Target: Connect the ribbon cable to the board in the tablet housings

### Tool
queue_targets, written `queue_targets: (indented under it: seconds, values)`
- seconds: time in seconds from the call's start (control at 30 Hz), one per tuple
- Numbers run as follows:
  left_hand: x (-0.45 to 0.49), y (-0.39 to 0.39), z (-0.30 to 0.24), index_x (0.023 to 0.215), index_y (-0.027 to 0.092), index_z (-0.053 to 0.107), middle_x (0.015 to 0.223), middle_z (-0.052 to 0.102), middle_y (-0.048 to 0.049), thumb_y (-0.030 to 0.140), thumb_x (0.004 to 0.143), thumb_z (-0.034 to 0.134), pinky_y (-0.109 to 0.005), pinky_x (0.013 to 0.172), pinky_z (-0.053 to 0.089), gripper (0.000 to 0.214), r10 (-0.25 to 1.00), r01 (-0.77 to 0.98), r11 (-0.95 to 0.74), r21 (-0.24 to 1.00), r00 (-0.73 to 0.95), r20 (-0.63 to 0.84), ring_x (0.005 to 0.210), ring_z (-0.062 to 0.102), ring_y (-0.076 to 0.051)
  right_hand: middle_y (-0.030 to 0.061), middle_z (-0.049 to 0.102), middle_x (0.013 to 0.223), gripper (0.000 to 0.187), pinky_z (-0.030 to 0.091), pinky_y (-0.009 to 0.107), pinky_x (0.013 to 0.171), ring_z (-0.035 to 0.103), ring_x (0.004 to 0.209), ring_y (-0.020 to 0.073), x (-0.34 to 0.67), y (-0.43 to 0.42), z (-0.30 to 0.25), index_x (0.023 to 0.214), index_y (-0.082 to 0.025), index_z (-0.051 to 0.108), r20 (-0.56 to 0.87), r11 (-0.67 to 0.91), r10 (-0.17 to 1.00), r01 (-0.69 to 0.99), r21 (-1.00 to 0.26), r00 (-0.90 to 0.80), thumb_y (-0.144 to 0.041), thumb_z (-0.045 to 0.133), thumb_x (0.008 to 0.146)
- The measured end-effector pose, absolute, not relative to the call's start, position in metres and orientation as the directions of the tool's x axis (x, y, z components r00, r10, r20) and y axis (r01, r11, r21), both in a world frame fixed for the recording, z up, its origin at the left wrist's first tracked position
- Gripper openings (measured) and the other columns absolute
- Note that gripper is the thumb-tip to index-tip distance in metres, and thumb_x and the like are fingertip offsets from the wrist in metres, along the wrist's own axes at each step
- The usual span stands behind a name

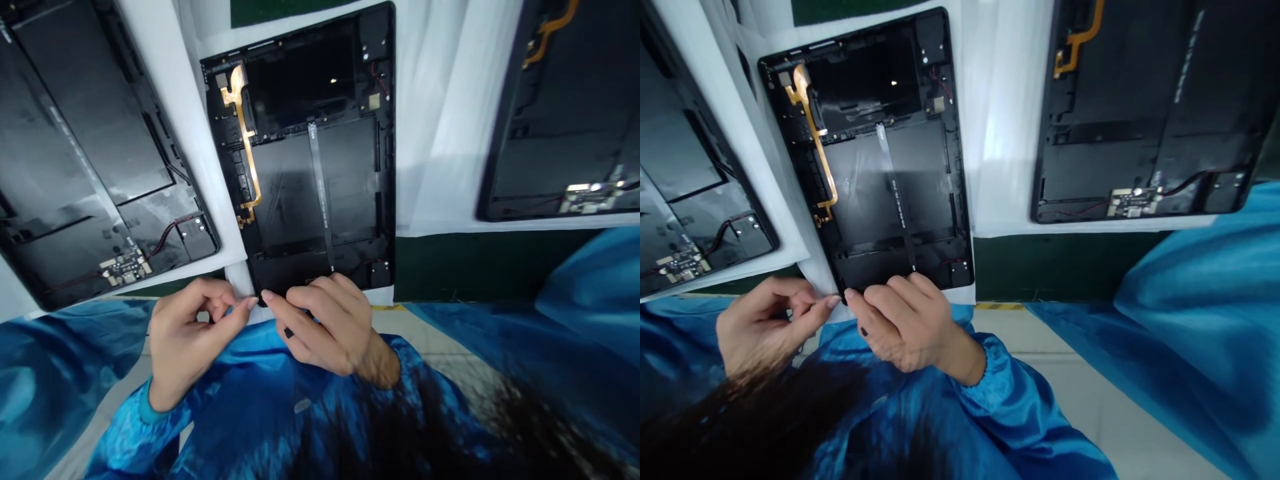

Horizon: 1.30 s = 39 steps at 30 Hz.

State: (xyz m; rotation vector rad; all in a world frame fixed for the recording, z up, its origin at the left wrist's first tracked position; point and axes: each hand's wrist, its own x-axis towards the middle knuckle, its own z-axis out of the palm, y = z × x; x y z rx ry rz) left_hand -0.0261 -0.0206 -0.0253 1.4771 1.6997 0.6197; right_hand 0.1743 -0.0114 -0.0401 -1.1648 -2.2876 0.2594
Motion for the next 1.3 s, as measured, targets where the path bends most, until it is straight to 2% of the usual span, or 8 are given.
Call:
queue_targets:
  seconds: [0.17, 0.37, 0.6, 0.77, 0.93, 1.17, 1.3]
  values:
    - [-0.0264, -0.0156, -0.0196, 0.075, 0.019, 0.062, 0.053, 0.048, 0.0074, 0.039, 0.08, 0.077, -0.014, 0.048, 0.037, 0.026, 0.934, 0.579, 0.305, 0.756, -0.024, -0.358, 0.048, 0.042, -0.004, -0.003, 0.067, 0.068, 0.024, 0.042, 0.031, 0.048, 0.055, 0.058, 0.0118, 0.1746, -0.0118, -0.0418, 0.091, -0.024, 0.077, 0.389, 0.604, 0.794, 0.68, -0.416, -0.467, -0.011, 0.061, 0.077]
    - [-0.0293, -0.0121, -0.0173, 0.073, 0.018, 0.062, 0.051, 0.05, 0.0062, 0.044, 0.078, 0.078, -0.014, 0.046, 0.037, 0.031, 0.88, 0.551, 0.414, 0.725, -0.037, -0.474, 0.045, 0.044, -0.005, -0.0042, 0.065, 0.065, 0.023, 0.042, 0.03, 0.045, 0.055, 0.056, 0.0116, 0.1751, -0.0098, -0.0412, 0.084, -0.031, 0.076, 0.409, 0.618, 0.781, 0.682, -0.392, -0.473, -0.013, 0.063, 0.079]
    - [-0.0223, -0.0133, -0.0141, 0.074, 0.019, 0.063, 0.052, 0.05, 0.0062, 0.04, 0.078, 0.077, -0.015, 0.048, 0.036, 0.026, 0.872, 0.53, 0.459, 0.713, -0.113, -0.477, 0.047, 0.043, -0.005, -0.0058, 0.065, 0.065, 0.018, 0.039, 0.031, 0.048, 0.052, 0.056, 0.0111, 0.1747, -0.0106, -0.0429, 0.085, -0.033, 0.076, 0.412, 0.617, 0.779, 0.692, -0.375, -0.472, -0.02, 0.064, 0.08]
    - [-0.0259, -0.0141, -0.0172, 0.075, 0.019, 0.062, 0.052, 0.05, 0.0066, 0.039, 0.079, 0.078, -0.014, 0.046, 0.036, 0.026, 0.89, 0.541, 0.407, 0.737, -0.05, -0.454, 0.046, 0.044, -0.005, -0.0053, 0.064, 0.064, 0.018, 0.037, 0.032, 0.046, 0.052, 0.055, 0.0109, 0.1739, -0.0096, -0.0421, 0.089, -0.029, 0.076, 0.399, 0.603, 0.793, 0.691, -0.4, -0.461, -0.017, 0.066, 0.079]
    - [-0.0273, -0.0136, -0.0185, 0.075, 0.019, 0.063, 0.052, 0.051, 0.0065, 0.039, 0.08, 0.078, -0.014, 0.046, 0.036, 0.025, 0.899, 0.543, 0.383, 0.748, -0.033, -0.436, 0.045, 0.044, -0.005, -0.0065, 0.066, 0.066, 0.019, 0.038, 0.031, 0.048, 0.053, 0.056, 0.0104, 0.1749, -0.0092, -0.0405, 0.084, -0.033, 0.075, 0.373, 0.592, 0.804, 0.686, -0.423, -0.463, -0.017, 0.065, 0.08]
    - [-0.0263, -0.0121, -0.0203, 0.075, 0.018, 0.063, 0.052, 0.05, 0.0075, 0.037, 0.081, 0.078, -0.01, 0.046, 0.037, 0.025, 0.913, 0.532, 0.354, 0.77, -0.017, -0.408, 0.045, 0.044, -0.003, -0.0057, 0.065, 0.067, 0.017, 0.037, 0.031, 0.051, 0.051, 0.059, 0.0105, 0.1754, -0.0107, -0.0415, 0.089, -0.029, 0.074, 0.375, 0.605, 0.794, 0.677, -0.419, -0.478, -0.017, 0.066, 0.08]
    - [-0.0283, -0.0122, -0.0202, 0.075, 0.018, 0.063, 0.051, 0.05, 0.0082, 0.036, 0.081, 0.078, -0.008, 0.044, 0.036, 0.024, 0.919, 0.531, 0.335, 0.779, -0.001, -0.394, 0.044, 0.044, -0.002, -0.0049, 0.063, 0.069, 0.022, 0.035, 0.031, 0.054, 0.05, 0.064, 0.0111, 0.175, -0.0137, -0.0455, 0.098, -0.022, 0.073, 0.4, 0.608, 0.791, 0.67, -0.426, -0.463, -0.017, 0.068, 0.077]
